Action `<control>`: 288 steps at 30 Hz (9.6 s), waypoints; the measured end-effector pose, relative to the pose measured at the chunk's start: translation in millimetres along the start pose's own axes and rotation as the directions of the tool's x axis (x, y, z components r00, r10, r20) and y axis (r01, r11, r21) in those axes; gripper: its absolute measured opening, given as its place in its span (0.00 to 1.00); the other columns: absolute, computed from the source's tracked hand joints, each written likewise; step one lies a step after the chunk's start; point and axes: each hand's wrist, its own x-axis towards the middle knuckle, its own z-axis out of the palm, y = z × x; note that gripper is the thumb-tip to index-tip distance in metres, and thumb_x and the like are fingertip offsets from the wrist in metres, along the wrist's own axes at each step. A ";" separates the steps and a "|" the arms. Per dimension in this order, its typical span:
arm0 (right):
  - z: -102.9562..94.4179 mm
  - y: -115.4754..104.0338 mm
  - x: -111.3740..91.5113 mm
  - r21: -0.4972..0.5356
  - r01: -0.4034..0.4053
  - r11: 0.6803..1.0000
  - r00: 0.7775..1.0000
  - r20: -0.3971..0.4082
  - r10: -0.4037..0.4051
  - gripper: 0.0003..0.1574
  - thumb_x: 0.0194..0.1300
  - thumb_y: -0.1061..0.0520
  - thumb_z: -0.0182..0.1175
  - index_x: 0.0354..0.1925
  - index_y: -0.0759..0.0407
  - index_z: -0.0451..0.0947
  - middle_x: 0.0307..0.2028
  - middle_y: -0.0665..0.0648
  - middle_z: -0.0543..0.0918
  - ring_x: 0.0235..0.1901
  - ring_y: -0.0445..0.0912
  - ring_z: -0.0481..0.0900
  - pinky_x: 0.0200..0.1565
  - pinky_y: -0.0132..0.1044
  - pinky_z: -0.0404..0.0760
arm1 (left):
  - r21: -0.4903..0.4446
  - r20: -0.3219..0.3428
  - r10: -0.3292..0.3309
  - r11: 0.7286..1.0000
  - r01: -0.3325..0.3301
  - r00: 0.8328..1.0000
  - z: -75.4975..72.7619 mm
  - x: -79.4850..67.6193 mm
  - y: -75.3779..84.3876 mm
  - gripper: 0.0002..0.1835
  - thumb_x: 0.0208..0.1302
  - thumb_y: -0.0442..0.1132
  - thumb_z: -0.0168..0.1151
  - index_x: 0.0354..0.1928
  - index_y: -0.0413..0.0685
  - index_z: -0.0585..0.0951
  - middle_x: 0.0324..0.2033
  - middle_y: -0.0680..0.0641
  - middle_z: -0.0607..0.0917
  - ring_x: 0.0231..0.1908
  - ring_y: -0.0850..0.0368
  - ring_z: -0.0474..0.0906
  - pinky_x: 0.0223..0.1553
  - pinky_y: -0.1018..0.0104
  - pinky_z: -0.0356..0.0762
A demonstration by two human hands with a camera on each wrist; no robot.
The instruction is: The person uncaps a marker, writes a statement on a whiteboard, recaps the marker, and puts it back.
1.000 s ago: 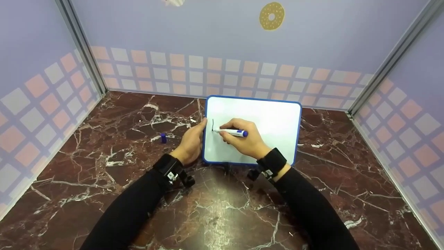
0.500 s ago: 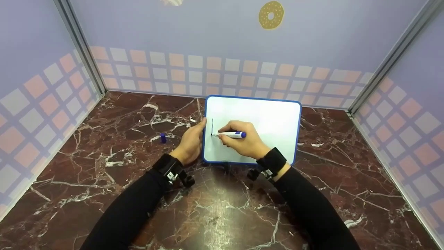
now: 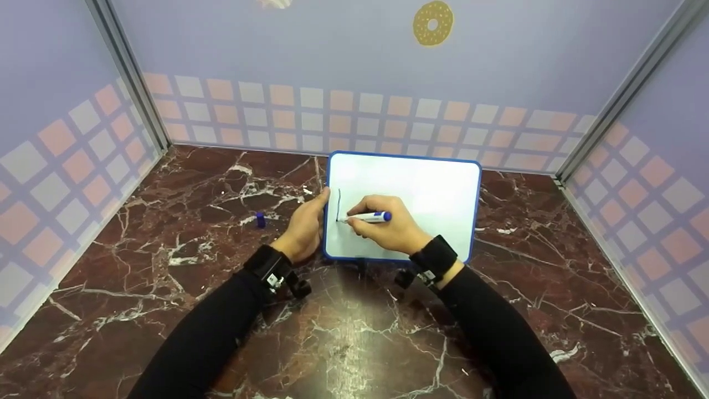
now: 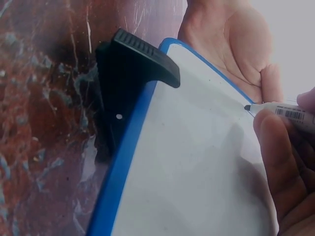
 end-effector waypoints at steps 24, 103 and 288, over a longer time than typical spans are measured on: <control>-3.1 0.4 -2.0 -0.066 0.020 0.998 0.999 0.034 -0.018 0.03 0.73 0.65 0.72 0.44 0.64 0.91 0.39 0.55 0.93 0.40 0.48 0.93 0.46 0.40 0.92 | 0.024 -0.006 0.003 1.000 -0.003 1.000 -0.2 1.2 -0.3 0.30 0.91 0.58 0.45 0.69 0.39 0.77 0.55 0.38 0.88 0.53 0.44 0.88 0.55 0.46 0.90; -17.8 -2.3 -1.1 -0.159 0.085 0.984 0.992 -0.083 -0.100 0.04 0.74 0.66 0.73 0.46 0.65 0.91 0.39 0.57 0.93 0.37 0.51 0.90 0.43 0.37 0.86 | 0.050 -0.022 0.004 0.999 -0.003 1.000 -0.3 0.2 -1.3 0.31 0.92 0.59 0.43 0.68 0.39 0.78 0.51 0.40 0.90 0.50 0.45 0.90 0.52 0.49 0.91; -28.3 -5.5 -5.3 -0.044 -0.034 0.998 0.999 -0.004 0.034 0.03 0.74 0.65 0.73 0.44 0.64 0.92 0.39 0.55 0.93 0.30 0.46 0.90 0.30 0.32 0.86 | 0.033 -0.028 0.005 0.999 -0.005 1.000 0.3 1.0 -1.4 0.30 0.92 0.58 0.44 0.69 0.38 0.78 0.53 0.39 0.90 0.51 0.45 0.90 0.54 0.48 0.91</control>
